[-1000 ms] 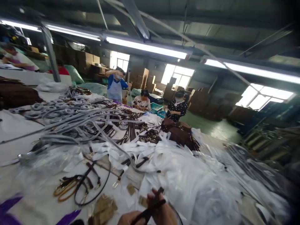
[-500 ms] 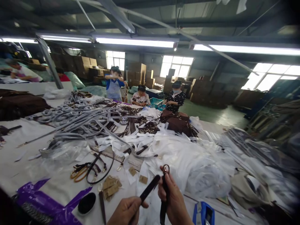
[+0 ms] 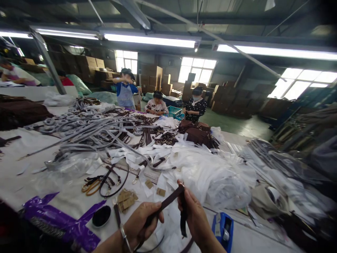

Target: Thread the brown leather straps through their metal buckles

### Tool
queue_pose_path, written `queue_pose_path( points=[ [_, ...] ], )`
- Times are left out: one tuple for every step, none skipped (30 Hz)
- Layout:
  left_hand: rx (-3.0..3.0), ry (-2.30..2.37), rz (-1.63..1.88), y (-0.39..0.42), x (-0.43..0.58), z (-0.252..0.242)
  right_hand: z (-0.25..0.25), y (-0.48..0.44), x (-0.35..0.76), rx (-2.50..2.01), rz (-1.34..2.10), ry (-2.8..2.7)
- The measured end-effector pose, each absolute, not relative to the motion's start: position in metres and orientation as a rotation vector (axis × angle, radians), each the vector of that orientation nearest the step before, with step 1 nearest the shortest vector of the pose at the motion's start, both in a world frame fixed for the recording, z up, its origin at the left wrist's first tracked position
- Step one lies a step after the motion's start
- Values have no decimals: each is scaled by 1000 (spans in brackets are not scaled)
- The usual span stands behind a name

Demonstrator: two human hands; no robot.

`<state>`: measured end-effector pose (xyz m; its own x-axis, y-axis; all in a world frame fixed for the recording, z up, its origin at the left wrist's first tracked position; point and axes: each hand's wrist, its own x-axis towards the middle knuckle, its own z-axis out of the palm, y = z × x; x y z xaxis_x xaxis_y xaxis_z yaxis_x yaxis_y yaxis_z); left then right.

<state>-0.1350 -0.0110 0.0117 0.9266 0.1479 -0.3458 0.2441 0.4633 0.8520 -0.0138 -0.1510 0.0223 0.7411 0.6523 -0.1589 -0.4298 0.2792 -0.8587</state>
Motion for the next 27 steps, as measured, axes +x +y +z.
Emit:
queue_pose_path(
  points=[
    [1080, 396, -65, -11, -134, 13, 22, -151, -18, -1102, 749, -289],
    [1067, 385, -67, -11, -133, 15, 21, -151, -23, -1139, 773, -332],
    [1060, 366, -69, -12, -132, 17, 20, -151, -28, -1165, 809, -367],
    [1059, 343, -76, -13, -130, 20, 19, -150, -33, -1175, 850, -386],
    [1063, 315, -90, -14, -128, 22, 18, -148, -37, -1172, 888, -382],
    [1067, 287, -109, -14, -126, 24, 18, -147, -41, -1169, 911, -360],
    [1069, 266, -132, -15, -124, 26, 17, -146, -42, -1174, 918, -326],
    [1067, 251, -162, -15, -122, 26, 17, -145, -42, -1183, 911, -282],
    [1060, 240, -193, -15, -121, 26, 16, -145, -40, -1191, 896, -230],
    [1049, 234, -225, -14, -120, 25, 15, -146, -37, -1188, 880, -174],
    [1038, 230, -256, -12, -121, 23, 13, -148, -33, -1170, 868, -121],
    [1030, 227, -290, -9, -123, 20, 12, -152, -28, -1138, 857, -70],
    [1028, 227, -320, -6, -126, 16, 11, -156, -23, -1098, 841, -18],
    [1033, 230, -343, -1, -129, 12, 9, -161, -17, -1054, 820, 29],
    [1045, 236, -361, 3, -133, 8, 8, -167, -12, -1010, 796, 71],
    [1059, 243, -376, 8, -137, 5, 7, -173, -7, -968, 768, 107],
    [1072, 249, -389, 12, -142, 2, 6, -179, -3, -931, 740, 132],
    [1080, 250, -401, 16, -145, 0, 6, -184, 2, -901, 714, 145],
    [1084, 246, -409, 18, -149, -1, 6, -189, 5, -882, 693, 148],
    [1086, 239, -416, 20, -151, 0, 6, -192, 8, -872, 676, 146],
    [1087, 229, -421, 22, -153, 0, 6, -195, 10, -871, 665, 141],
    [1091, 219, -422, 22, -154, 1, 6, -198, 11, -875, 658, 136],
    [1099, 209, -421, 23, -154, 3, 7, -199, 12, -882, 652, 131],
    [1113, 198, -420, 23, -154, 3, 7, -200, 12, -890, 649, 124],
    [1131, 189, -422, 22, -153, 4, 6, -200, 12, -897, 649, 118],
    [1150, 183, -421, 22, -152, 3, 6, -200, 12, -902, 650, 111],
    [1166, 182, -414, 22, -151, 2, 6, -200, 11, -905, 651, 106]
  ],
)
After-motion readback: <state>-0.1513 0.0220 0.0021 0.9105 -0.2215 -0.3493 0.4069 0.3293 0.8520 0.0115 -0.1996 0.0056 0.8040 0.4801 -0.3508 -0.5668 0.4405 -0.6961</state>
